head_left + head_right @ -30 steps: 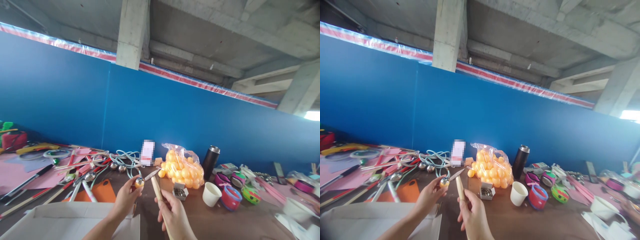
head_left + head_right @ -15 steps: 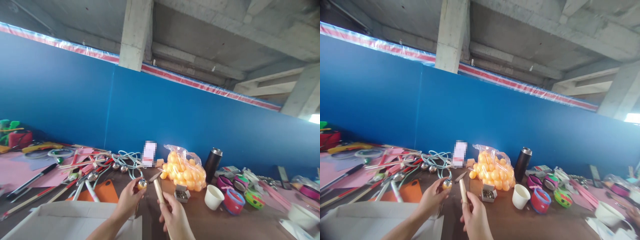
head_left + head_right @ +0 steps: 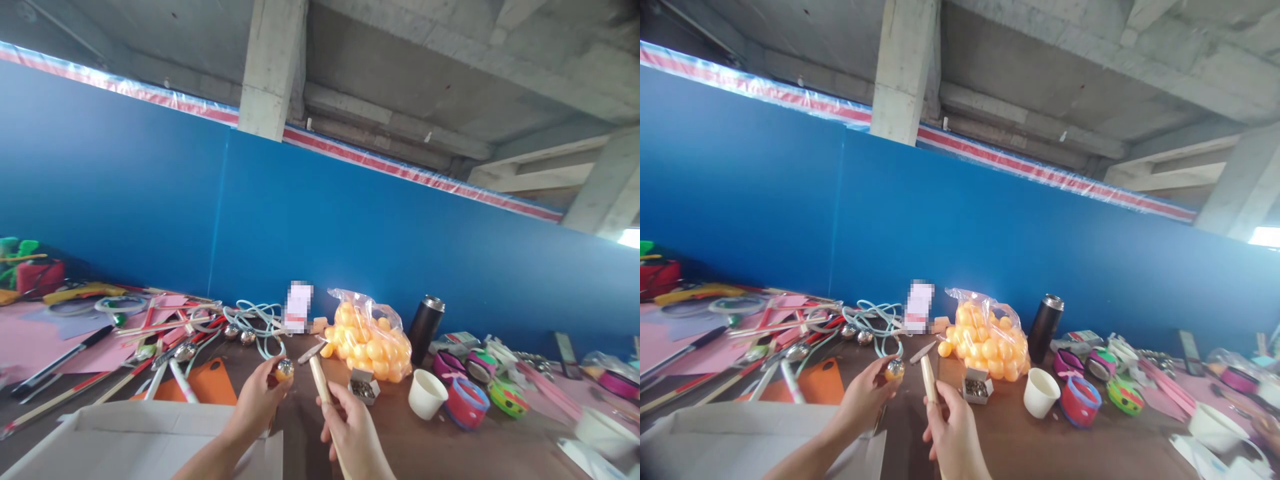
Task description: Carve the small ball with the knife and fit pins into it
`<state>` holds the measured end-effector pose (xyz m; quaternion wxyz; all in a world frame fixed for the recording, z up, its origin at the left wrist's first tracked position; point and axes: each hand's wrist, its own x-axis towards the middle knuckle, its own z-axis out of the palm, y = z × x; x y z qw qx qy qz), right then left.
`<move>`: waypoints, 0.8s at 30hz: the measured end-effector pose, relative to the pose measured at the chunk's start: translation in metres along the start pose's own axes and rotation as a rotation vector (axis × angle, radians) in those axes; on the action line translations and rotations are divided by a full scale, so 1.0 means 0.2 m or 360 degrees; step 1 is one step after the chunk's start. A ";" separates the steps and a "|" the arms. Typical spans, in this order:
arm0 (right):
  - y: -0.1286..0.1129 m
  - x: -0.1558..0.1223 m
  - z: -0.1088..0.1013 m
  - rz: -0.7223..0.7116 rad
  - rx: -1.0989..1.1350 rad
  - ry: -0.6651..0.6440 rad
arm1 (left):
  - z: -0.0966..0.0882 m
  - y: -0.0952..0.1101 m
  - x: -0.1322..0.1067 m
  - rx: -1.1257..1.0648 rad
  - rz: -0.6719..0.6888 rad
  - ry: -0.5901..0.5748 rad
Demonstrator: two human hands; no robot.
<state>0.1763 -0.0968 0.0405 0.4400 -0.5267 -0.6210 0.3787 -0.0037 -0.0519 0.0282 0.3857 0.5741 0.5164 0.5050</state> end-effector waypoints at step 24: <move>0.04 -0.01 0.02 -0.0208 -0.0642 -0.0005 | 0.02 -0.08 0.00 0.0132 0.0230 0.0046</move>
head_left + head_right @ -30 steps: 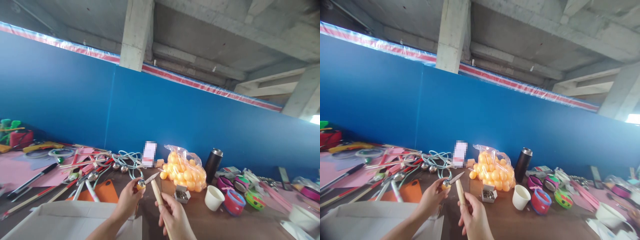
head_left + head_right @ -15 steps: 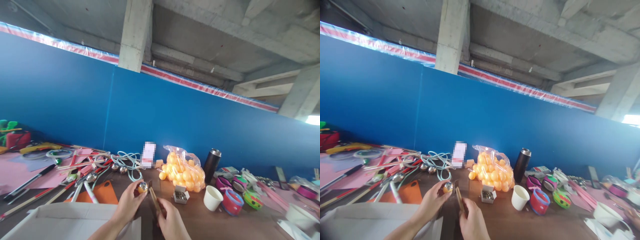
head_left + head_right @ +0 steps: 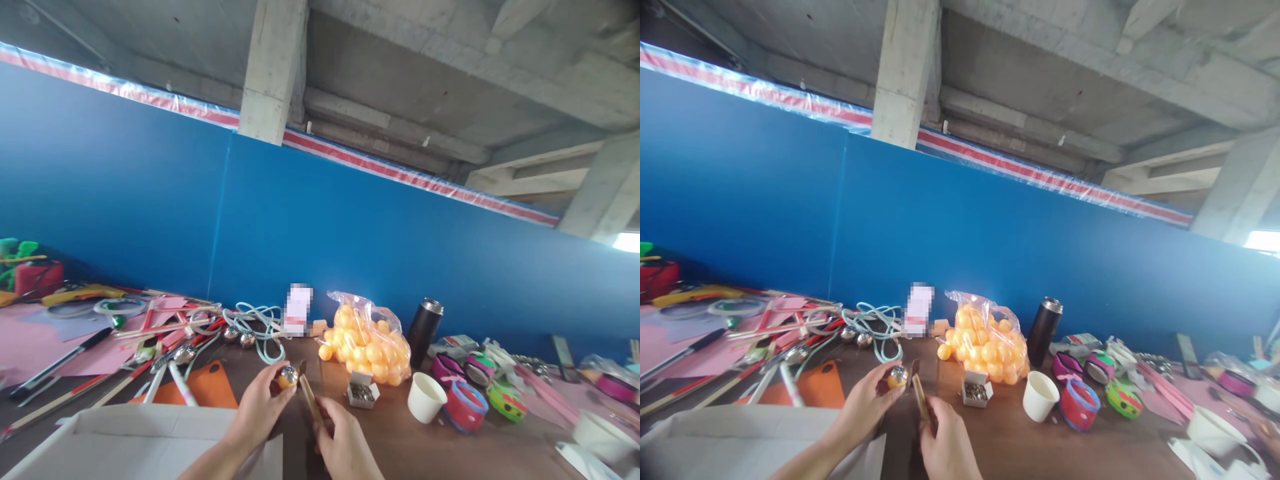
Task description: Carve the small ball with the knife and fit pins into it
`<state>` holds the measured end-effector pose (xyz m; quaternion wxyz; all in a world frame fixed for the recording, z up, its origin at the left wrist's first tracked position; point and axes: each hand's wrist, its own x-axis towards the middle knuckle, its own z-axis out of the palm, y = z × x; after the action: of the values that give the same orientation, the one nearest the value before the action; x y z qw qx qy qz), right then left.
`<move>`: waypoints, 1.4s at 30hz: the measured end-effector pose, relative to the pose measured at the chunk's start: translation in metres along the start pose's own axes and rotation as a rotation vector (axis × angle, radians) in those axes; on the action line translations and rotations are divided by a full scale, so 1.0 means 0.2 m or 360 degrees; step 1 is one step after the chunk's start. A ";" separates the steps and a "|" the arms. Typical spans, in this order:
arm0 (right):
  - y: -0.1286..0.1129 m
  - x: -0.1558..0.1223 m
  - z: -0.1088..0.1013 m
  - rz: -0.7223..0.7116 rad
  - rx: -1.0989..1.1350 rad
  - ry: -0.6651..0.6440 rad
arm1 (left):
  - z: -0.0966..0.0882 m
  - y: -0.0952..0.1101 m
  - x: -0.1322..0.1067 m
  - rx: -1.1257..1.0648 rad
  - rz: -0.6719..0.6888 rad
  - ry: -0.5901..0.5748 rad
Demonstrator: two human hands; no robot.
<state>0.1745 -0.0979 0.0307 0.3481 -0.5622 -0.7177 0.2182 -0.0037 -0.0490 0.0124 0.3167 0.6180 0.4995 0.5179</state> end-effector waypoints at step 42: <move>0.04 0.01 -0.04 0.0068 -0.0163 0.0104 | -0.01 0.06 -0.04 0.0253 0.0100 -0.0121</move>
<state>0.1853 -0.0943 0.0306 0.3375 -0.6012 -0.7041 0.1700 -0.0028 -0.0597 0.0214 0.2689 0.6759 0.5069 0.4626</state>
